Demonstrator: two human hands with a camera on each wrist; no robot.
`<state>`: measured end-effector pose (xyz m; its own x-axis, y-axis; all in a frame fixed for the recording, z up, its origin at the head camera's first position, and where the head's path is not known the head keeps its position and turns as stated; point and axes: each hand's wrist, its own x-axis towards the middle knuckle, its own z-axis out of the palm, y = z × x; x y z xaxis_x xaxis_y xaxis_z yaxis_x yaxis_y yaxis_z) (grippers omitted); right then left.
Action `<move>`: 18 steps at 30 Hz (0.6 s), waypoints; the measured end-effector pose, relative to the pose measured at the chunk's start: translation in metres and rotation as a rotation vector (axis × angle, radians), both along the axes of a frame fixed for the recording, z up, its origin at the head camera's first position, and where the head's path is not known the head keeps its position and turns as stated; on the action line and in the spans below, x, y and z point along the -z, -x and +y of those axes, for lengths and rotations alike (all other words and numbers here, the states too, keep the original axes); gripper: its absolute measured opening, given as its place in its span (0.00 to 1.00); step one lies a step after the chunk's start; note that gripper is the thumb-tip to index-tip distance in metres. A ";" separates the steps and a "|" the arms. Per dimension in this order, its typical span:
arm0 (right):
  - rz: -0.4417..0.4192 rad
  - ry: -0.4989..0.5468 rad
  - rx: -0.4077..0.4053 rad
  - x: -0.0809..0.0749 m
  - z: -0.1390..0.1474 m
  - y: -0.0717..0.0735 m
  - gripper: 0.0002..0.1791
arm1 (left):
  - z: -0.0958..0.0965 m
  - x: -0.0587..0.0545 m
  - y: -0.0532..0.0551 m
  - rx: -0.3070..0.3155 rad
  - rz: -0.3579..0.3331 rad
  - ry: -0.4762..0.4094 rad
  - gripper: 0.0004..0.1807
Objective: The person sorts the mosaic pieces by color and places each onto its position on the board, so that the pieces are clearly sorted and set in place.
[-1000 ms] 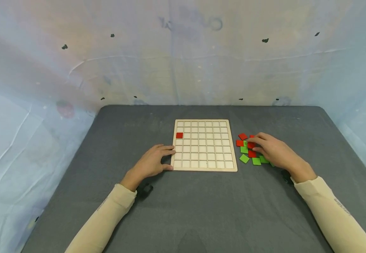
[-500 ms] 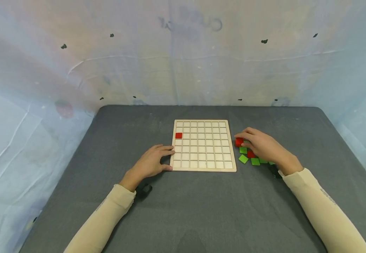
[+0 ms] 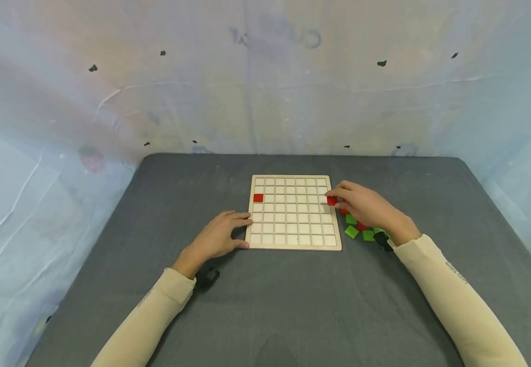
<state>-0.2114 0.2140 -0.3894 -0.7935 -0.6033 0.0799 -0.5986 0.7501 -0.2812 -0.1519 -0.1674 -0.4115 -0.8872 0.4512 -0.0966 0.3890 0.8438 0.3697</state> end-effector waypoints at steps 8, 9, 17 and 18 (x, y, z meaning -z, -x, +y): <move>-0.008 -0.003 -0.023 -0.009 -0.015 0.008 0.20 | -0.001 -0.001 0.000 -0.007 -0.007 0.003 0.37; -0.014 -0.004 -0.029 -0.009 -0.017 0.009 0.20 | -0.002 -0.001 0.001 -0.009 -0.008 0.003 0.38; -0.046 0.014 -0.054 -0.008 -0.033 0.021 0.21 | -0.001 0.000 0.001 -0.004 -0.016 0.005 0.37; -0.045 0.019 -0.058 -0.008 -0.035 0.022 0.21 | -0.001 0.000 0.002 -0.003 -0.015 0.004 0.37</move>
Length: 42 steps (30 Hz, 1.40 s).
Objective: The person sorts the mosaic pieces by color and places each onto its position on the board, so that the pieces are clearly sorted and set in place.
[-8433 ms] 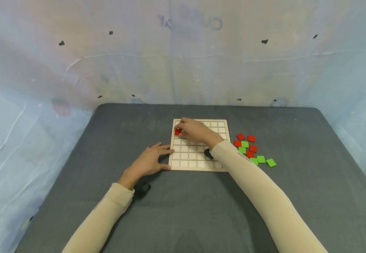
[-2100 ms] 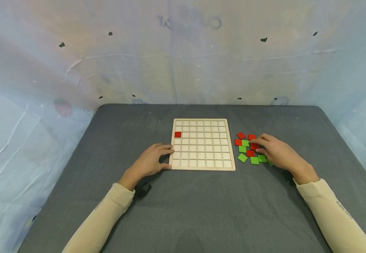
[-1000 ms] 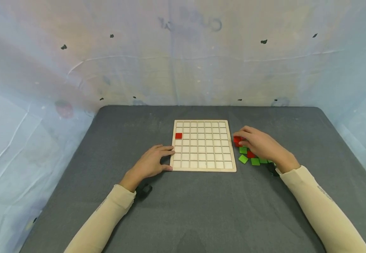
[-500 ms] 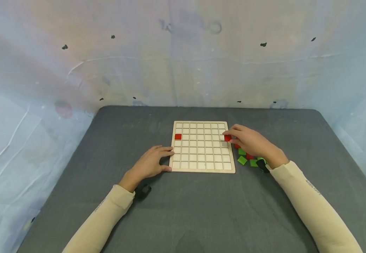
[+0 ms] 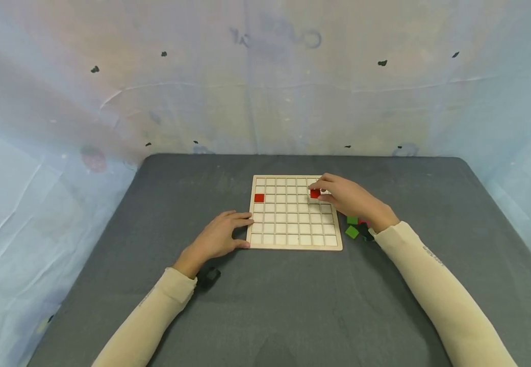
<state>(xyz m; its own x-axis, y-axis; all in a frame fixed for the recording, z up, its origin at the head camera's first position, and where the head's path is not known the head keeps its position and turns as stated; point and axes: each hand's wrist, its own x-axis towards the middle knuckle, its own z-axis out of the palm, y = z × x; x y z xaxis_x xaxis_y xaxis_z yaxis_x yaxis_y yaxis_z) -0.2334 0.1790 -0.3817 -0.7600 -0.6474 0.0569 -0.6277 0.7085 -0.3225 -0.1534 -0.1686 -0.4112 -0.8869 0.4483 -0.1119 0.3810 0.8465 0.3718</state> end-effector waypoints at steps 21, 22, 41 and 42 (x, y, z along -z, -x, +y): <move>-0.034 0.042 -0.078 0.007 -0.041 0.023 0.22 | -0.002 -0.002 -0.002 -0.006 0.010 0.029 0.38; -0.035 0.048 -0.078 0.008 -0.042 0.023 0.22 | -0.002 -0.002 -0.002 -0.005 0.007 0.028 0.38; 0.006 0.054 -0.099 -0.002 -0.073 0.031 0.20 | -0.006 0.000 -0.005 -0.003 0.012 0.036 0.38; -0.001 0.054 -0.099 -0.003 -0.076 0.032 0.20 | -0.006 0.000 -0.005 -0.005 0.013 0.039 0.38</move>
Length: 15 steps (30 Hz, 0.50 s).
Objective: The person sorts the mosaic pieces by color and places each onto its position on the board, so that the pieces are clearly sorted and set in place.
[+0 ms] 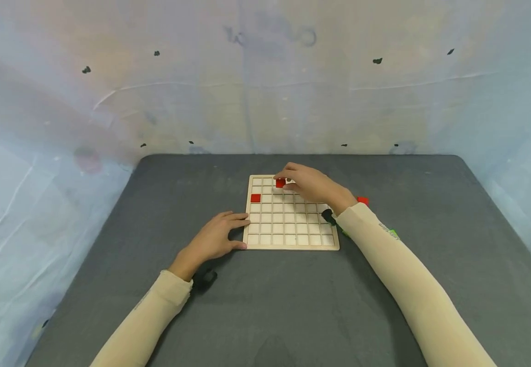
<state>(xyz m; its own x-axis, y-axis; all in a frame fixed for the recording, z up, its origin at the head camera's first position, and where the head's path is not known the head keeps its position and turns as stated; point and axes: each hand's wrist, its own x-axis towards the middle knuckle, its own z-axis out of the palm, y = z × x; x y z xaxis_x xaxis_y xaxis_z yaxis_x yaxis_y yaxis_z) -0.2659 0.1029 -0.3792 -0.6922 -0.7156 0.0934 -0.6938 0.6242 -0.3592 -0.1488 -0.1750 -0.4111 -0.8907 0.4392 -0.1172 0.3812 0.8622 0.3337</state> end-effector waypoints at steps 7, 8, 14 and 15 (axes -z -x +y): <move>-0.054 -0.021 0.012 0.006 -0.013 0.004 0.21 | 0.003 -0.001 0.001 0.005 0.000 -0.010 0.37; -0.059 -0.022 0.015 0.008 -0.013 0.004 0.21 | 0.003 -0.001 0.000 0.004 -0.002 -0.011 0.37; -0.068 -0.043 0.005 0.019 -0.016 0.007 0.21 | 0.003 -0.001 0.000 0.003 -0.002 -0.007 0.38; -0.066 -0.041 0.001 0.020 -0.017 0.006 0.21 | 0.003 -0.001 0.000 0.002 -0.003 -0.006 0.38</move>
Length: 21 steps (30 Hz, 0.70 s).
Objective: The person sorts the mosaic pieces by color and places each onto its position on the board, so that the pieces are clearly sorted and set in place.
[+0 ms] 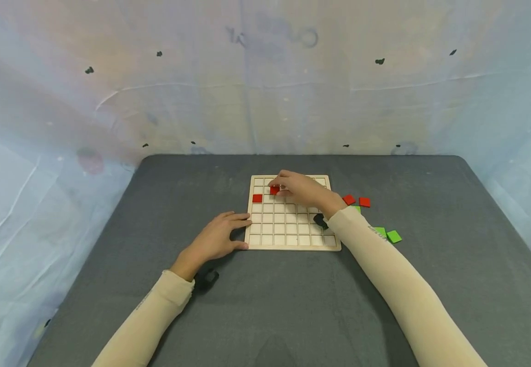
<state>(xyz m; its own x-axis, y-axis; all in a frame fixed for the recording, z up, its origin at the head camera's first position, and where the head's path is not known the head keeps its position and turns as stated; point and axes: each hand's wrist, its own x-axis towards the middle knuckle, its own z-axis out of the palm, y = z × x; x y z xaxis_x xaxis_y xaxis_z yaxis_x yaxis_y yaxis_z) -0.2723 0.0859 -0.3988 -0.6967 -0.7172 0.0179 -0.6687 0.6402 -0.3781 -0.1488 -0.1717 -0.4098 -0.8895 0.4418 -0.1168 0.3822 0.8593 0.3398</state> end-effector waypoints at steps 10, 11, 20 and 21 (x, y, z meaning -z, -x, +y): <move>0.025 -0.028 -0.042 -0.001 -0.016 -0.006 0.22 | -0.001 -0.001 -0.001 -0.013 -0.013 -0.004 0.38; 0.026 -0.034 -0.041 -0.001 -0.018 -0.007 0.22 | -0.001 -0.002 -0.001 -0.011 -0.012 -0.006 0.38; 0.050 -0.096 -0.022 0.001 -0.024 -0.010 0.20 | -0.001 -0.001 -0.001 -0.002 -0.002 -0.006 0.38; 0.055 -0.097 -0.025 0.001 -0.023 -0.010 0.20 | -0.001 -0.001 -0.001 -0.003 0.000 -0.007 0.38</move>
